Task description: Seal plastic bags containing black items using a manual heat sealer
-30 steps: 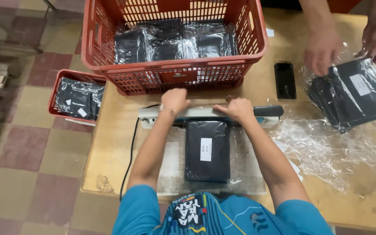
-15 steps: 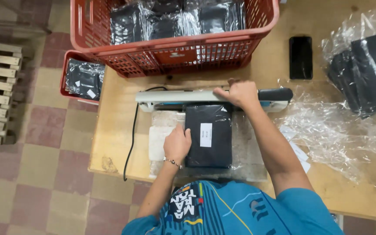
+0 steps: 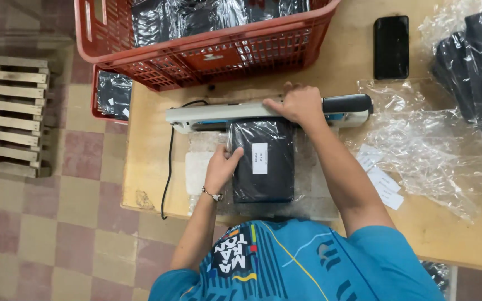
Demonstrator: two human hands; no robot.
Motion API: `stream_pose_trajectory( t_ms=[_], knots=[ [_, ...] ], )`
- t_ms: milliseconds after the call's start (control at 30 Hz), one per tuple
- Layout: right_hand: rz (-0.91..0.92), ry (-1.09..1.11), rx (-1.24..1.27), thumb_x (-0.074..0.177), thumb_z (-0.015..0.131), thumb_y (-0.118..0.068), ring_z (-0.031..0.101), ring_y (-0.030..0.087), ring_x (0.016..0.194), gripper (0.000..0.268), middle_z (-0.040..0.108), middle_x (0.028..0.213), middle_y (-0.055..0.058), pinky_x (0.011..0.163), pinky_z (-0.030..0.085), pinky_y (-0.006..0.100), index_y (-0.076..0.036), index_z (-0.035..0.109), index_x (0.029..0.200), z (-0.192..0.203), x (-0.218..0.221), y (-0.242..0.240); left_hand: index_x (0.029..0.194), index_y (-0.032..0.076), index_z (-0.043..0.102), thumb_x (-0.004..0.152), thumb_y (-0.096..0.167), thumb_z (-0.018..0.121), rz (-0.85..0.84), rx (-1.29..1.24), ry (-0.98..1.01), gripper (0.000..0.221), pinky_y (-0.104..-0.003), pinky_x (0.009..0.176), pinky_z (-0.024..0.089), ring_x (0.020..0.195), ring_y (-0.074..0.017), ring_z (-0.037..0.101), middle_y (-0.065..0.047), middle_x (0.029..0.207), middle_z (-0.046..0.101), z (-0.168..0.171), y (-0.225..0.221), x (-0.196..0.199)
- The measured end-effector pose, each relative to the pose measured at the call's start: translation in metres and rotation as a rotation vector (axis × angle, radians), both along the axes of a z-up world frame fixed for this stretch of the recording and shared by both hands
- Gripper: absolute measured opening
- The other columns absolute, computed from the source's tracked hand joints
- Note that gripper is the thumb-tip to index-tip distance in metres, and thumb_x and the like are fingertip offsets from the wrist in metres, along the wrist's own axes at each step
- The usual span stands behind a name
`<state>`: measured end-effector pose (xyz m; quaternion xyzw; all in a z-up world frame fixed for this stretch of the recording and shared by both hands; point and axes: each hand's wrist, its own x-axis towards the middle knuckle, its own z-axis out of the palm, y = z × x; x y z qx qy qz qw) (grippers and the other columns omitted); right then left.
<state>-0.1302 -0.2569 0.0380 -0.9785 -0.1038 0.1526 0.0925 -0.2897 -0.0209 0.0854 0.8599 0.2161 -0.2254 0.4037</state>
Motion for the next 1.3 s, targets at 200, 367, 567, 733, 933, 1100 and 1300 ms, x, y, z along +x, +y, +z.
stream_pose_trajectory(
  t_ms=[200, 367, 567, 733, 933, 1100, 1300],
  knots=[
    [-0.016, -0.106, 0.049, 0.085, 0.037, -0.089, 0.076, 0.04, 0.09, 0.087, 0.074, 0.098, 0.018, 0.077, 0.057, 0.047, -0.01, 0.066, 0.107, -0.005, -0.001, 0.002, 0.108, 0.008, 0.064, 0.09, 0.052, 0.068, 0.015, 0.027, 0.016, 0.048, -0.053, 0.097, 0.05, 0.117, -0.0439, 0.063, -0.026, 0.108, 0.069, -0.024, 0.0, 0.01],
    [-0.031, -0.146, 0.075, 0.083, 0.039, -0.09, 0.076, 0.037, 0.088, 0.087, 0.074, 0.094, 0.017, 0.074, 0.057, 0.045, -0.01, 0.065, 0.104, -0.02, 0.006, 0.005, 0.099, 0.003, 0.063, 0.092, 0.023, 0.07, 0.272, -0.371, -0.12, 0.022, -0.034, 0.07, 0.053, 0.082, -0.019, 0.062, -0.01, 0.084, 0.066, -0.016, -0.018, 0.003],
    [-0.04, -0.139, 0.098, 0.082, 0.033, -0.093, 0.076, 0.036, 0.092, 0.101, 0.074, 0.1, 0.018, 0.076, 0.056, 0.044, -0.005, 0.065, 0.121, -0.033, 0.009, 0.008, 0.094, 0.009, 0.055, 0.098, 0.019, 0.066, 0.43, -0.586, -0.105, 0.016, -0.03, 0.055, 0.056, 0.064, -0.0169, 0.068, -0.008, 0.073, 0.067, -0.05, -0.004, -0.007],
    [-0.025, -0.17, 0.069, 0.082, 0.031, -0.094, 0.074, 0.038, 0.095, 0.107, 0.074, 0.101, 0.019, 0.079, 0.055, 0.045, -0.003, 0.064, 0.127, -0.047, 0.011, 0.013, 0.096, 0.007, 0.056, 0.097, 0.017, 0.068, 0.45, -0.559, -0.146, 0.015, -0.03, 0.057, 0.057, 0.067, -0.0162, 0.068, -0.009, 0.077, 0.069, -0.053, -0.002, -0.012],
    [0.015, -0.04, -0.026, 0.079, 0.019, -0.097, 0.07, 0.035, 0.104, 0.116, 0.073, 0.114, 0.019, 0.081, 0.053, 0.04, -0.002, 0.066, 0.128, -0.024, 0.009, 0.009, 0.1, 0.004, 0.061, 0.098, 0.014, 0.068, 0.431, -0.581, -0.157, 0.012, -0.033, 0.062, 0.06, 0.068, -0.0187, 0.069, -0.012, 0.08, 0.07, -0.022, -0.017, -0.008],
    [0.067, 0.008, -0.038, 0.086, 0.013, -0.088, 0.07, 0.037, 0.106, 0.113, 0.068, 0.126, 0.025, 0.079, 0.052, 0.039, -0.001, 0.052, 0.146, 0.008, 0.005, 0.005, 0.101, 0.003, 0.061, 0.095, 0.012, 0.068, 0.453, -0.59, -0.145, 0.013, -0.036, 0.056, 0.06, 0.065, -0.0223, 0.072, -0.014, 0.077, 0.071, -0.055, -0.002, -0.011],
    [-0.031, -0.29, 0.168, 0.078, 0.039, -0.091, 0.075, 0.038, 0.082, 0.102, 0.076, 0.089, 0.022, 0.067, 0.055, 0.045, 0.0, 0.072, 0.11, -0.021, -0.004, 0.007, 0.098, 0.004, 0.059, 0.094, 0.009, 0.067, 0.489, -0.636, -0.14, 0.011, -0.034, 0.055, 0.06, 0.063, -0.0228, 0.072, -0.013, 0.075, 0.07, -0.064, 0.0, -0.009]
  ],
)
